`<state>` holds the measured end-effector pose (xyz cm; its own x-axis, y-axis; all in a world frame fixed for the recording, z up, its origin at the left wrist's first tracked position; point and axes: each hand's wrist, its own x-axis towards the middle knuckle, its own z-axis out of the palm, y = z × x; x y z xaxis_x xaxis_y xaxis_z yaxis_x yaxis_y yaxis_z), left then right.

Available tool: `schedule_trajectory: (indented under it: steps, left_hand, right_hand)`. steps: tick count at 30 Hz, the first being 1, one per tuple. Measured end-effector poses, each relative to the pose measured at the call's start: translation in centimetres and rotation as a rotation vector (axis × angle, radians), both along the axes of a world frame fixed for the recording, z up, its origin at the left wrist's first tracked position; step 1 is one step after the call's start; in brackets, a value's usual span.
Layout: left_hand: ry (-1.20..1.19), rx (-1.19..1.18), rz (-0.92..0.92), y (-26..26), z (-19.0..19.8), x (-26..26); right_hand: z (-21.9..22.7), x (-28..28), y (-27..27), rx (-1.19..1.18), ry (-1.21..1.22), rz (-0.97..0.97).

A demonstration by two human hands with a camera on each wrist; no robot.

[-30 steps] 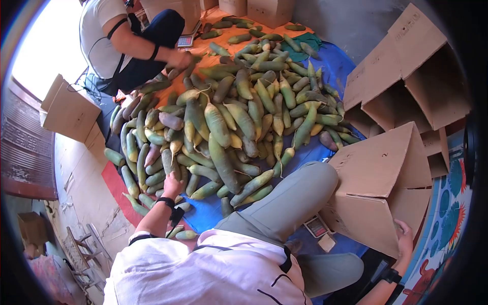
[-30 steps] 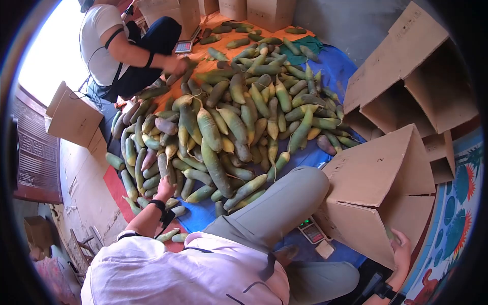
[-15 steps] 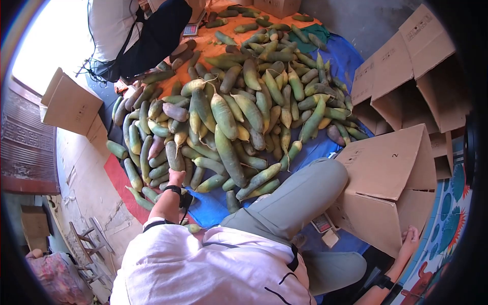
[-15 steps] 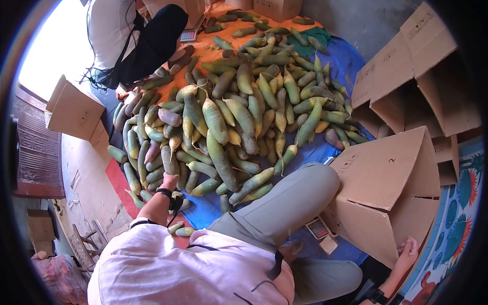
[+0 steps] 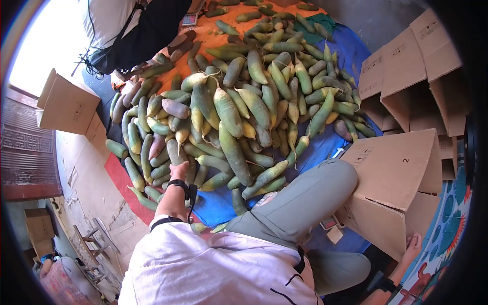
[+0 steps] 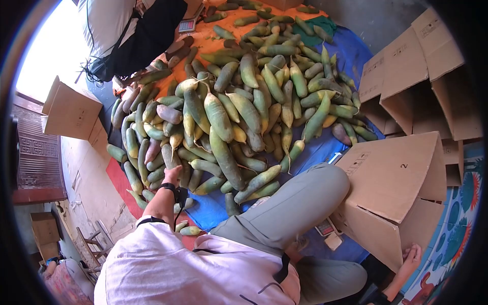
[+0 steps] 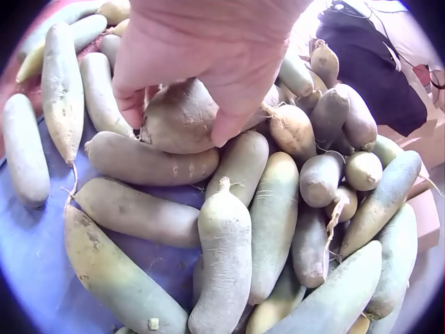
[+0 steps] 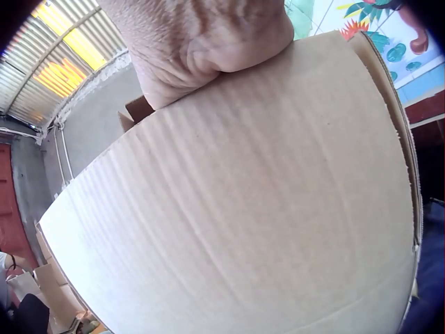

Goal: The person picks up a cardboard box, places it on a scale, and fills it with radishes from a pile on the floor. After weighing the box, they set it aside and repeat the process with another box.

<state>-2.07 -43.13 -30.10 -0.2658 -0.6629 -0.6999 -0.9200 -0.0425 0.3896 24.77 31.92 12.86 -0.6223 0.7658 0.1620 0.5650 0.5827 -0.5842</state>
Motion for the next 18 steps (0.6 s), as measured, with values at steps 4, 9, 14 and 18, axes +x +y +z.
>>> schedule_trajectory:
  steps: [4, 9, 14, 18]
  left_hand:
    - [-0.021, 0.03, 0.016, 0.1, 1.5, -0.2]
    - [-0.016, -0.002, -0.079, 0.6, 3.6, -0.8]
    - [0.153, 0.444, 0.012, 0.1, 5.6, 0.6]
    - [0.155, 0.649, -0.135, 2.5, 11.1, 3.4]
  right_hand:
    - [-0.3, 0.2, 0.5, 0.016, 0.011, 0.001]
    - [-0.7, 0.1, 0.2, 0.076, 0.06, -0.019]
    - [-0.9, 0.5, 0.6, 0.049, 0.067, -0.028]
    - [-1.1, 0.0, 0.1, 0.067, 0.094, -0.008]
